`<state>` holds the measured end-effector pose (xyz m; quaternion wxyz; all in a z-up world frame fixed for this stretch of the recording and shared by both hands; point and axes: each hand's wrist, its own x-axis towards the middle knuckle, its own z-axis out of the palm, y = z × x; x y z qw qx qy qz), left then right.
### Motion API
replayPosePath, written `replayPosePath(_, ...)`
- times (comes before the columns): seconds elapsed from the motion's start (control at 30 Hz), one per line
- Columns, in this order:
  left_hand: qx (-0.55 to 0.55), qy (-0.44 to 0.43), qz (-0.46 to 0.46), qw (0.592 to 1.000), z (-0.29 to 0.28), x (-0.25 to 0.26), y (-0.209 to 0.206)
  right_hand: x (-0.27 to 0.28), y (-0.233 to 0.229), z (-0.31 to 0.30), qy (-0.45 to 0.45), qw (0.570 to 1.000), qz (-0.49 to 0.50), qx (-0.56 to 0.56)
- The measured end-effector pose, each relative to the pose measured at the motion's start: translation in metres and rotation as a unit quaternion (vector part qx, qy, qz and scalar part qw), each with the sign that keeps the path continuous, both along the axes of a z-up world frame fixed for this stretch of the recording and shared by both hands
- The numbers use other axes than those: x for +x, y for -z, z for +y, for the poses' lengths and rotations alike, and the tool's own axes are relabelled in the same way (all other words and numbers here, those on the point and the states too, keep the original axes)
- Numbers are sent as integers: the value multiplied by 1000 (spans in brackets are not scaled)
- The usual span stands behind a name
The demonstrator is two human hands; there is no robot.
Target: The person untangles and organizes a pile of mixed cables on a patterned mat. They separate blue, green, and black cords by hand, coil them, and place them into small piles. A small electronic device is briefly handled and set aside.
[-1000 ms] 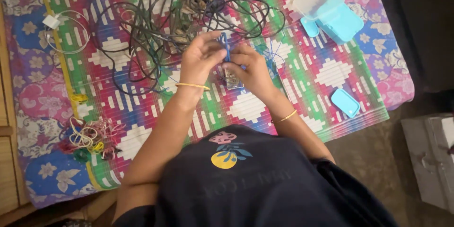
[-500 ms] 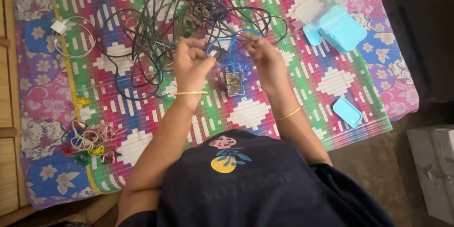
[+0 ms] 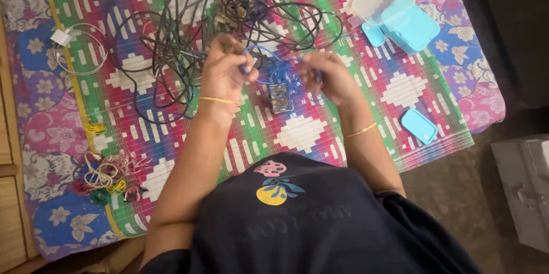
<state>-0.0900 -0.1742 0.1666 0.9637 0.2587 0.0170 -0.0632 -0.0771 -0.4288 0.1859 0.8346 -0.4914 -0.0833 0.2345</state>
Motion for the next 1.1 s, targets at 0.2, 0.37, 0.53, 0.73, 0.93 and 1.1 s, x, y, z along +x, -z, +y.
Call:
replayPosePath(0.2,379,29,-102,919,-5,1,-3,-5,7,-7,7,962,-25,-273)
replayPosePath(0.37,555,101,-39,825,-17,4,-27,-12,12,-19,99,972,-63,-204)
replayPosePath(0.53,121,52,-64,989,9,18,-9,0,35,-59,161,984,9,-75)
replayPosePath(0.73,-32,54,-17,998,33,37,46,2,41,-72,183,981,30,-60)
replayPosePath(0.93,370,44,74,925,6,41,36,-4,16,-40,157,982,34,-95)
replayPosePath(1.1,473,53,-26,879,-30,35,41,-7,10,-18,162,979,40,-115)
